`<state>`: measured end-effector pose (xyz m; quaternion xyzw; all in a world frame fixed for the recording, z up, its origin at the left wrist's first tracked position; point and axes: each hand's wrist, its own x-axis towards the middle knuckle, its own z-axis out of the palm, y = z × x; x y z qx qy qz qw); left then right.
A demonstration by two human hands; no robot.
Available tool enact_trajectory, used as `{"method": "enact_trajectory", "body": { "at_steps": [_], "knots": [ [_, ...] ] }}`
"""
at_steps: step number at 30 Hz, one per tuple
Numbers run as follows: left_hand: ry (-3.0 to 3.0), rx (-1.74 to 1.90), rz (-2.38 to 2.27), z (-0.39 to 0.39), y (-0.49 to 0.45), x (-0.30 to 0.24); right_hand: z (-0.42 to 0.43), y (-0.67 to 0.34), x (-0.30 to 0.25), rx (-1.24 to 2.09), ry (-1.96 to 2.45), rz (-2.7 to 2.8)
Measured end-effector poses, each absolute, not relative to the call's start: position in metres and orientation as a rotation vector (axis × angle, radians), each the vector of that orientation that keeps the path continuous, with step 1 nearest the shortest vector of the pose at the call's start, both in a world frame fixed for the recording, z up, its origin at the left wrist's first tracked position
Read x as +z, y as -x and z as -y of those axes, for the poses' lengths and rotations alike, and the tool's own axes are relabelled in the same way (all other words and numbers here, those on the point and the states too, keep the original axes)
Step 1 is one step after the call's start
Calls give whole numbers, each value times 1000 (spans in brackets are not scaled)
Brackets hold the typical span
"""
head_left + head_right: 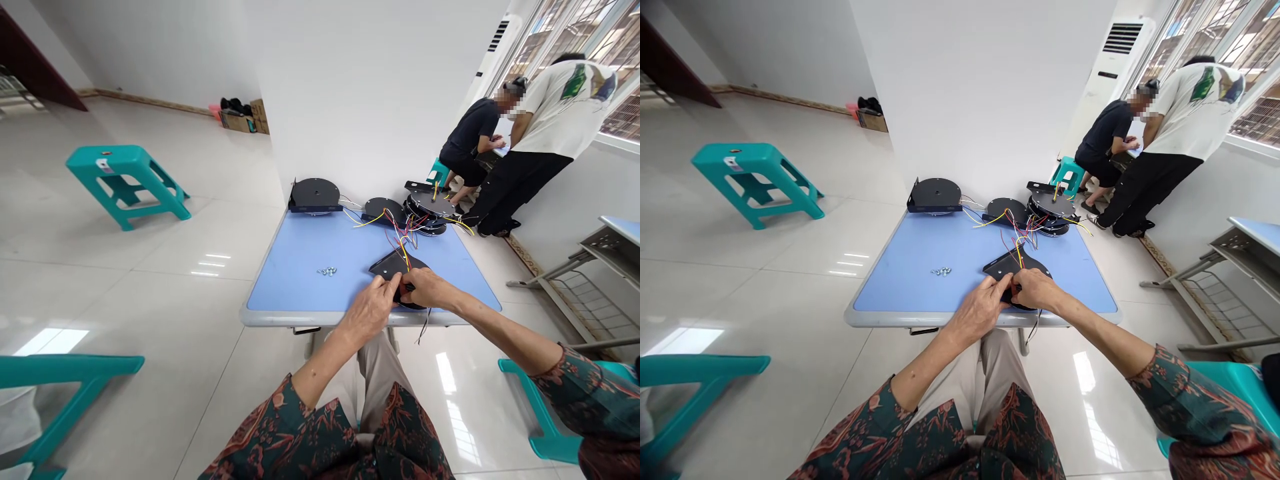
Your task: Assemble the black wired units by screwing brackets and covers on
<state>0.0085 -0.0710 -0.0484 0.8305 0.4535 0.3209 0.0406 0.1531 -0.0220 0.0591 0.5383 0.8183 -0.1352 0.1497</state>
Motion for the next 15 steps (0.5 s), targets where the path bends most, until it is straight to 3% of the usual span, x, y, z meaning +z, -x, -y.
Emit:
{"method": "enact_trajectory", "body": {
  "at_steps": [15],
  "knots": [
    [-2539,974,-1385,72,-8,-47,28,-153,53,-312,-1607,-2336]
  ]
}}
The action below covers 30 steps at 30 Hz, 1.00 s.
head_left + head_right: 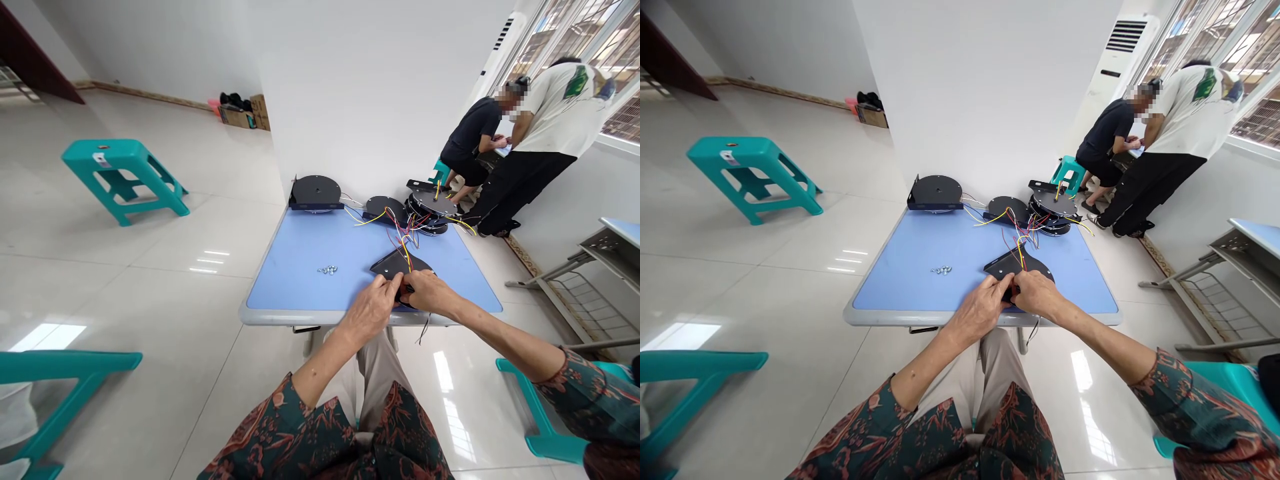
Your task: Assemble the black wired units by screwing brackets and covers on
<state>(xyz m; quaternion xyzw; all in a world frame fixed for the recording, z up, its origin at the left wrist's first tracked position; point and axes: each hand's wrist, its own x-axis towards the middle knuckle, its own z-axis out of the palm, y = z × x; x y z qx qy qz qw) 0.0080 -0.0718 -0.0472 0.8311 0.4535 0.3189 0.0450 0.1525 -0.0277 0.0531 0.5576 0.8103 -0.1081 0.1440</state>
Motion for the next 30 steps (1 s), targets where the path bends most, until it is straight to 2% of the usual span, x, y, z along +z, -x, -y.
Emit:
{"method": "enact_trajectory", "body": {
  "at_steps": [30],
  "knots": [
    [-2381,1039,-1233,69,-5,-44,41,-172,38,-567,-1734,-2609]
  ]
}}
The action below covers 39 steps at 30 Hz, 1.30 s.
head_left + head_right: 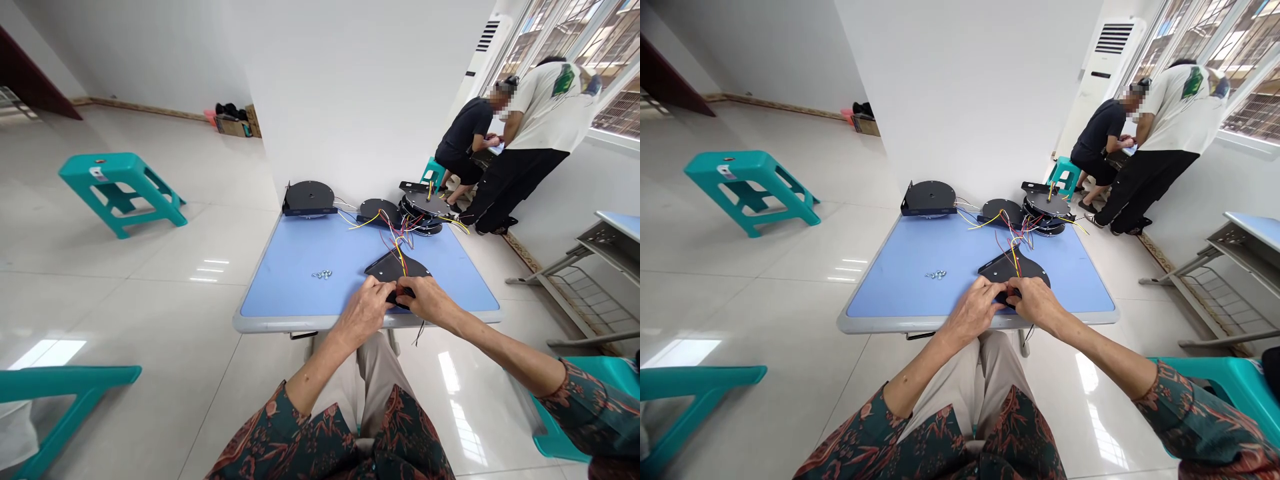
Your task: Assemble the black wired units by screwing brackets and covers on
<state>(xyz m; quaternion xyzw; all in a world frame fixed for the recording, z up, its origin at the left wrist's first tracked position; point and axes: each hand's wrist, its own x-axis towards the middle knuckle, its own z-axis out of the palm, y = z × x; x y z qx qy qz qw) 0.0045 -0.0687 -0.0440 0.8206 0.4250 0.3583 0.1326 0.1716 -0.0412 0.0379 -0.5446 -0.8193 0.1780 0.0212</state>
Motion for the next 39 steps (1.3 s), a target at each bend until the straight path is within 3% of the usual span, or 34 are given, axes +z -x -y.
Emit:
{"method": "enact_trajectory", "body": {
  "at_steps": [5,29,39],
  "knots": [
    [-2354,1005,-1286,69,-5,-44,47,-173,36,548,1632,2543],
    [-2378,1031,-1257,67,-5,-53,68,-177,17,-287,1455,2908],
    [-2349,1017,-1288,69,-5,-48,70,-178,18,-279,1456,2900]
  ]
}}
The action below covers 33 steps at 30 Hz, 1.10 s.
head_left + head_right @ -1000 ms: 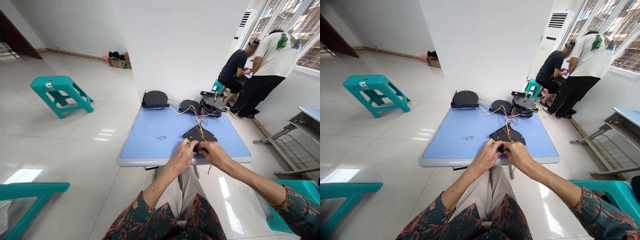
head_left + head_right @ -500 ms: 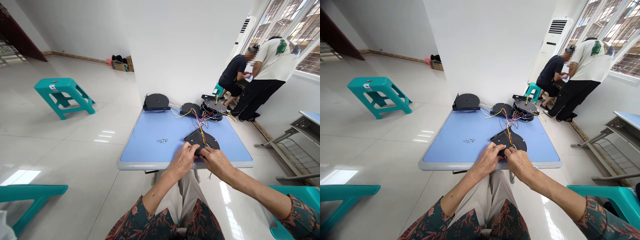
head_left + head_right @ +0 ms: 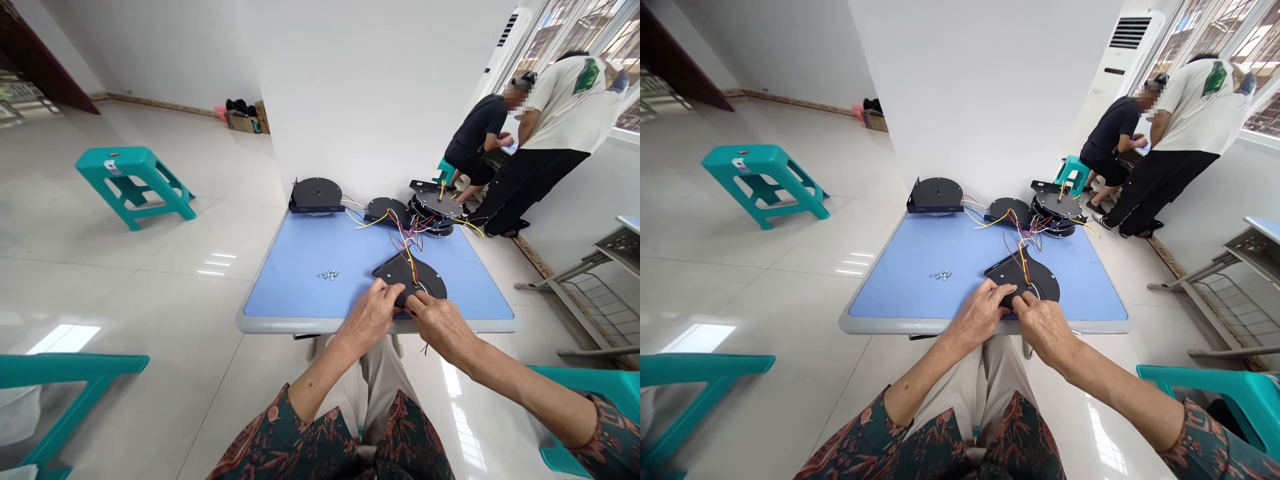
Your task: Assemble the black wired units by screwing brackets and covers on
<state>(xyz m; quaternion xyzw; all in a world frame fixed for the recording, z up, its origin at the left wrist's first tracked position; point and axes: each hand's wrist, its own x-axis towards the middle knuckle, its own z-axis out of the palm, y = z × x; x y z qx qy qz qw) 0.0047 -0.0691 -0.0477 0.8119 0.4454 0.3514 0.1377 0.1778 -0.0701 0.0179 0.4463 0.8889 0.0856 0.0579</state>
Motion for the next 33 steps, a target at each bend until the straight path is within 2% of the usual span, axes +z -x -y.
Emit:
{"method": "enact_trajectory", "body": {
  "at_steps": [9,13,16,18,21,23,26,33],
  "knots": [
    [-2346,1021,-1281,70,-5,-45,65,-177,14,184,-1390,-2730],
    [-2373,1018,-1285,69,-4,-50,64,-180,25,-9,-1543,-2767],
    [-2384,1040,-1294,68,-4,-53,62,-187,49,-539,-1846,-3000],
    [-2382,1059,-1291,67,-4,-54,58,-189,65,-1211,-2036,-3130],
    [-2383,1060,-1292,67,-4,-55,49,-185,76,-2313,-2106,-3011],
    [-2387,1047,-1307,67,-4,-54,43,-177,73,-2724,-2043,-2876],
    [-2385,1039,-1320,68,-4,-53,41,-161,60,-2935,-1929,-2853],
    [-2381,1052,-1297,68,-5,-50,48,-141,41,-2992,-1725,-2918]
  ]
}}
